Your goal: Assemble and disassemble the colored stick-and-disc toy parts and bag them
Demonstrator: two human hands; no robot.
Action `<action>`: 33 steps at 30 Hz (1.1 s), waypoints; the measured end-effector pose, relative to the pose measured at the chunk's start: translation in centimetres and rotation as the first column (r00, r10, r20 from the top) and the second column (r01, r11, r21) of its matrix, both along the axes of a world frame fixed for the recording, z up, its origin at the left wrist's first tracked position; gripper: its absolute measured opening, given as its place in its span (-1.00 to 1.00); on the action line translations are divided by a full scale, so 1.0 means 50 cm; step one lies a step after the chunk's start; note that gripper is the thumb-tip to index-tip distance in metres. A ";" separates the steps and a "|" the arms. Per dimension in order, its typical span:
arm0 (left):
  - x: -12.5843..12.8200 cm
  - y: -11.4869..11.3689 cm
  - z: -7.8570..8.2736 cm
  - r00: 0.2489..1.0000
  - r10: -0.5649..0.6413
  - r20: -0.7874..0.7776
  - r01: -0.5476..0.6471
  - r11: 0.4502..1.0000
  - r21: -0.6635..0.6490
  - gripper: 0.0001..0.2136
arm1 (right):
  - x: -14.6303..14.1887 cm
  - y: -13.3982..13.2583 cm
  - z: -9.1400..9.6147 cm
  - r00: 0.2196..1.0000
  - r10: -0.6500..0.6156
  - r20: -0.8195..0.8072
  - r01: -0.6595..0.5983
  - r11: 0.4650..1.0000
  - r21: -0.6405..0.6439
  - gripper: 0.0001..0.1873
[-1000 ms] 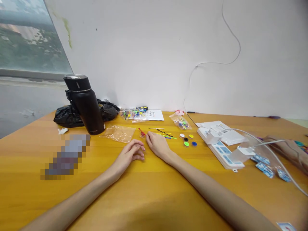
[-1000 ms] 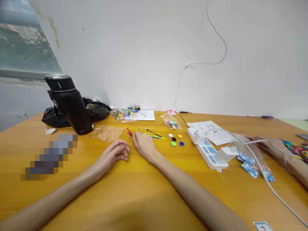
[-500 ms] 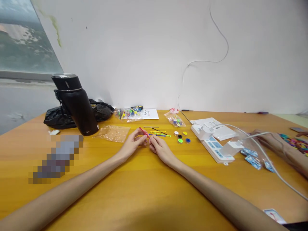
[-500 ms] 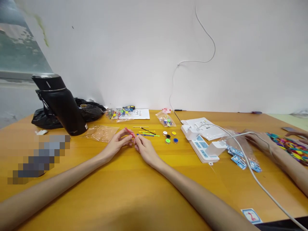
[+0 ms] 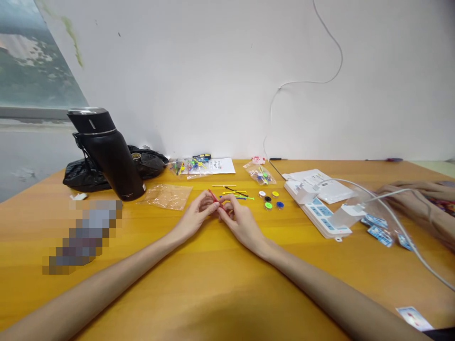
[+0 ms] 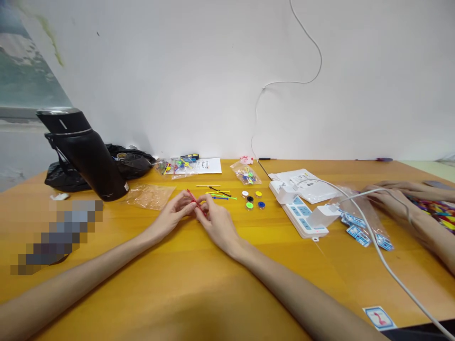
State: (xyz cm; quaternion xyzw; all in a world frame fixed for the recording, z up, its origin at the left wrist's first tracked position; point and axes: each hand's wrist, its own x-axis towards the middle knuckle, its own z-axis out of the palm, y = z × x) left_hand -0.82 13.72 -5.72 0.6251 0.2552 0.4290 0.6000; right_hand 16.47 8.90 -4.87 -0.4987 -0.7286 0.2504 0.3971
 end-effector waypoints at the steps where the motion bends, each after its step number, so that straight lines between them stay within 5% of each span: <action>1: -0.001 0.001 -0.001 1.000 0.016 -0.013 -0.015 1.000 0.020 -0.78 | 0.001 -0.001 0.001 0.999 -0.023 0.034 0.022 1.000 0.009 -0.81; 16: -0.005 0.000 0.001 0.985 0.084 -0.148 -0.067 0.991 0.118 -0.75 | 0.026 0.006 0.019 0.915 -0.070 0.398 -0.029 0.971 0.237 -0.91; 26: -0.004 -0.002 0.003 0.988 0.078 -0.131 -0.070 0.996 0.060 -0.73 | 0.038 0.011 0.011 0.831 -0.099 0.547 -0.113 0.933 0.341 -0.78; 30: -0.005 0.001 -0.001 0.989 0.061 -0.134 -0.054 0.997 0.052 -0.71 | 0.040 0.009 0.016 0.840 -0.070 0.537 -0.116 0.945 0.305 -0.76; 33: -0.007 0.001 -0.002 0.988 0.053 -0.148 -0.043 0.997 0.071 -0.71 | 0.038 0.007 0.019 0.923 -0.028 0.383 -0.066 0.971 0.230 -0.83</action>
